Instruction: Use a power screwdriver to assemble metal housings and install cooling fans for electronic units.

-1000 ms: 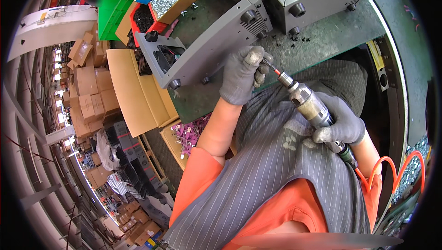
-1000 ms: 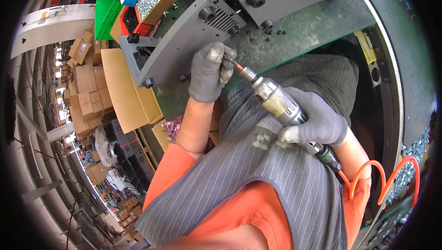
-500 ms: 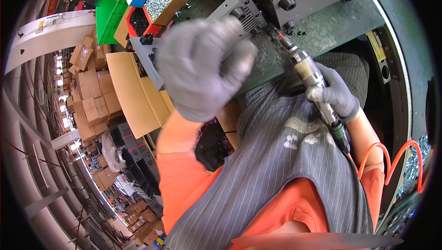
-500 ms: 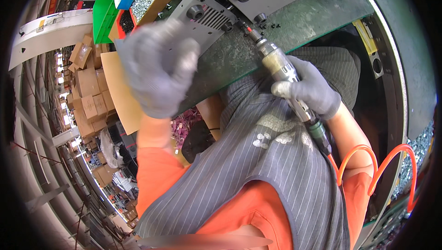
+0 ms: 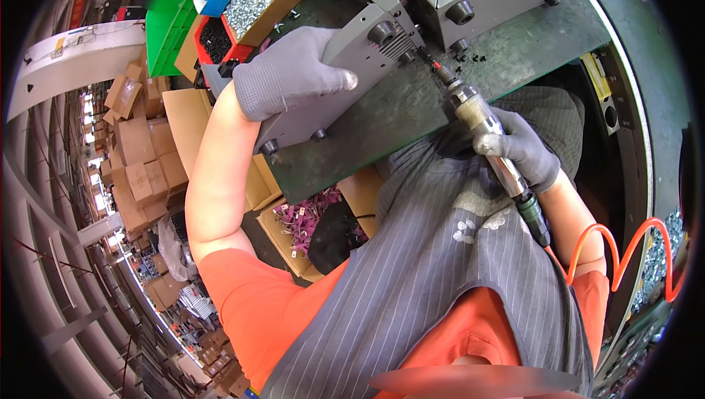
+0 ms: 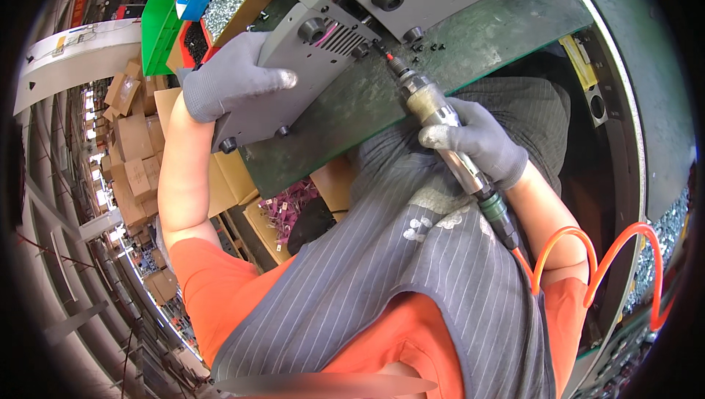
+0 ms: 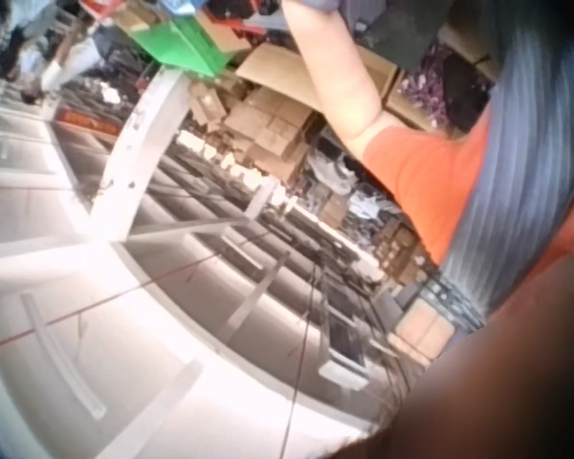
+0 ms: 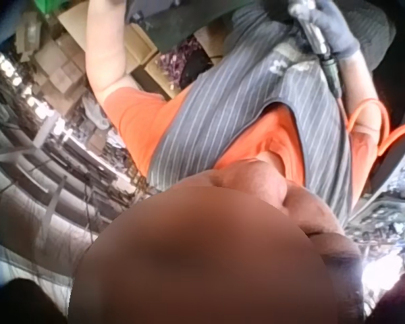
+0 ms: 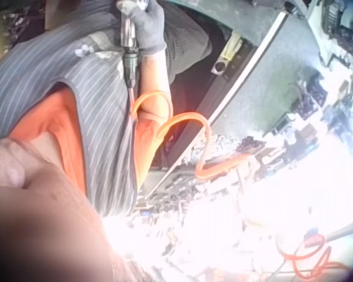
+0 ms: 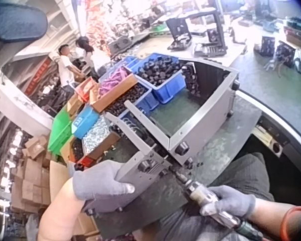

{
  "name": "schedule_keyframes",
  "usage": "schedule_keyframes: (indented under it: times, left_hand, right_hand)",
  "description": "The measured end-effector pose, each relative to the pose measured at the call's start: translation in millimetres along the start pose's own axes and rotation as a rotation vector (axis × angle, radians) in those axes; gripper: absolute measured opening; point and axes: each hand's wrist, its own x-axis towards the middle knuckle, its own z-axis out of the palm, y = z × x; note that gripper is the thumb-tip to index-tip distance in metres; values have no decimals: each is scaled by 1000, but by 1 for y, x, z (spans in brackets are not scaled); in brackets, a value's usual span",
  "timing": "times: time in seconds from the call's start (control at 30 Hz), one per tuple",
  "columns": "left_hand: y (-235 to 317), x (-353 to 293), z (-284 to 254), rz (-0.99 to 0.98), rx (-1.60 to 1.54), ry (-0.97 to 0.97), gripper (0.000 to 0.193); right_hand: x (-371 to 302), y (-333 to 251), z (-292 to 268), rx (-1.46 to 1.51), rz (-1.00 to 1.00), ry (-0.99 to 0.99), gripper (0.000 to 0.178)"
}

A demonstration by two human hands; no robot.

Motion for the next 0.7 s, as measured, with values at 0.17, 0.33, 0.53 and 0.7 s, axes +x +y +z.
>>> schedule_keyframes:
  times: [0.17, 0.33, 0.53, 0.7]
  left_hand:
    - [-2, 2, -4, 32, -4, -59, 47]
    - [-1, 1, -7, 13, -20, -108, 48]
    - [-2, 1, -4, -5, -61, -109, 49]
    - [-2, 0, -6, -5, -52, -129, 48]
  right_hand:
    - [-1, -1, 2, -65, 47, 16, 52]
    - [-1, -3, 1, -102, 87, -6, 50]
    - [-1, -3, 4, -119, 48, 28, 47]
    - [-1, -6, 6, -130, 73, 44, 45]
